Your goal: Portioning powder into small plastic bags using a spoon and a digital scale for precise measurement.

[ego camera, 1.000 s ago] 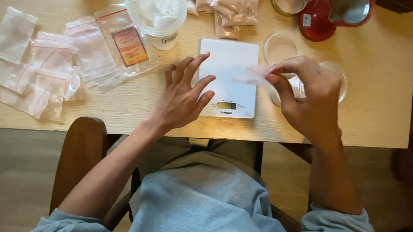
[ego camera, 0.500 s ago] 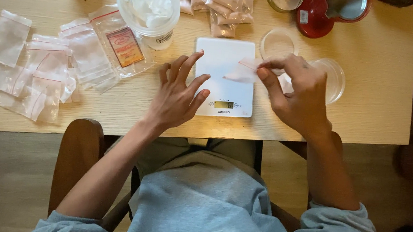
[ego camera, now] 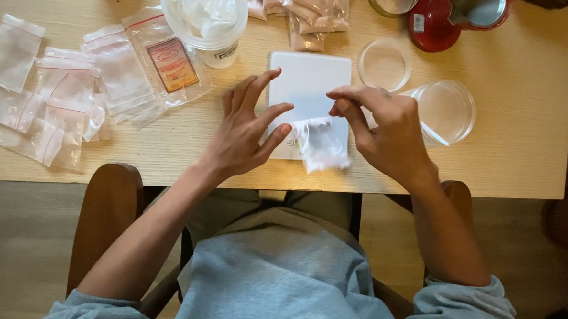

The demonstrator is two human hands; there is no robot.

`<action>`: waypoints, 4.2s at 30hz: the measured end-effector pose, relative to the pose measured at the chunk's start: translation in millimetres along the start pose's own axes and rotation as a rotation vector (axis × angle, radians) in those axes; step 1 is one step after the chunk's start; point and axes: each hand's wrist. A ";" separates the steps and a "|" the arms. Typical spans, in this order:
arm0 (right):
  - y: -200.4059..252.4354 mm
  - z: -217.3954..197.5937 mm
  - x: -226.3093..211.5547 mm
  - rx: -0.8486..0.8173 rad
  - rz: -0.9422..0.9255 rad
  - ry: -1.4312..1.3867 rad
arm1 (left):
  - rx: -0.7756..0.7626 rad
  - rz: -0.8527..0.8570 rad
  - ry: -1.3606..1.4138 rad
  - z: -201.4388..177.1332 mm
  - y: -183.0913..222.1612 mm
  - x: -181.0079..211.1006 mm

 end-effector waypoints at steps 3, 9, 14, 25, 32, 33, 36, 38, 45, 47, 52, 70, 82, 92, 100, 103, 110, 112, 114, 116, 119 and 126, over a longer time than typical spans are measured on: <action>-0.8 0.3 2.8 -0.011 -0.002 0.015 | -0.008 0.007 -0.014 0.1 -0.2 2.0; 9.1 -3.3 -0.6 0.022 -0.003 0.135 | 0.014 -0.003 -0.033 4.5 3.5 -1.7; 54.2 9.8 28.2 0.166 -0.029 0.283 | 0.030 -0.010 -0.035 6.4 5.3 -2.8; 76.9 19.7 35.7 -0.052 -0.261 0.376 | -0.009 0.019 -0.073 6.6 4.9 -4.7; 74.6 29.4 41.3 -0.014 -0.264 0.395 | -0.018 0.022 -0.061 3.9 3.6 -1.4; 75.0 29.1 41.9 -0.021 -0.266 0.370 | -0.017 0.019 -0.063 3.7 3.4 -0.7; 79.4 28.5 46.9 0.022 -0.254 0.362 | -0.007 0.029 -0.079 4.8 3.4 -1.7; 71.7 25.9 46.0 0.063 -0.239 0.317 | -0.003 0.024 -0.078 3.9 3.7 -0.7; 23.5 13.7 27.2 0.070 -0.075 0.101 | -0.018 0.013 -0.067 3.4 4.8 -0.2; 19.0 12.5 30.2 0.059 -0.017 0.097 | -0.016 0.017 -0.061 4.9 5.7 -2.2; 13.9 4.7 32.6 -0.007 0.138 -0.034 | -0.019 0.014 -0.005 12.9 7.6 -3.9; 56.4 -24.7 -20.7 0.210 0.120 0.310 | 0.238 -0.434 1.172 -4.8 -1.2 20.4; 98.5 -69.0 42.3 0.308 0.465 0.470 | 0.372 -0.514 1.231 -7.8 -5.9 16.3; 87.8 -86.2 22.1 0.230 0.733 0.204 | 0.341 -0.542 1.489 -14.0 -10.4 13.5; 97.9 -94.2 57.3 0.664 0.364 -0.083 | 0.228 -0.595 1.614 -13.8 -7.6 12.5; 93.2 -98.2 61.2 0.813 0.276 -0.054 | 0.176 -0.540 1.665 -9.9 -5.6 9.9; 45.2 -33.4 -29.4 0.610 0.366 -0.678 | 0.009 -0.472 1.743 -15.2 -5.0 15.5; 34.2 -18.6 -43.4 0.507 0.371 -0.625 | -0.001 -0.471 1.769 -16.6 -5.7 15.2; 32.8 -12.8 -44.0 0.412 0.437 -0.639 | -0.053 -0.413 1.759 -17.6 -6.2 16.9; 33.3 -9.8 -38.3 0.403 0.431 -0.617 | -0.064 -0.438 1.737 -19.0 -7.6 17.9; 34.7 -1.1 -29.6 0.396 0.414 -0.620 | -0.078 -0.450 1.696 -22.8 -10.3 18.6; 40.8 2.3 -35.7 0.375 0.321 -0.388 | -0.042 -0.478 1.693 -22.9 -12.6 21.5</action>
Point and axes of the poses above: each hand's wrist, its own y-axis away from the middle knuckle, its own z-axis out of the palm, x = y × z, and after that the axes turned 13 degrees about z, right-handed
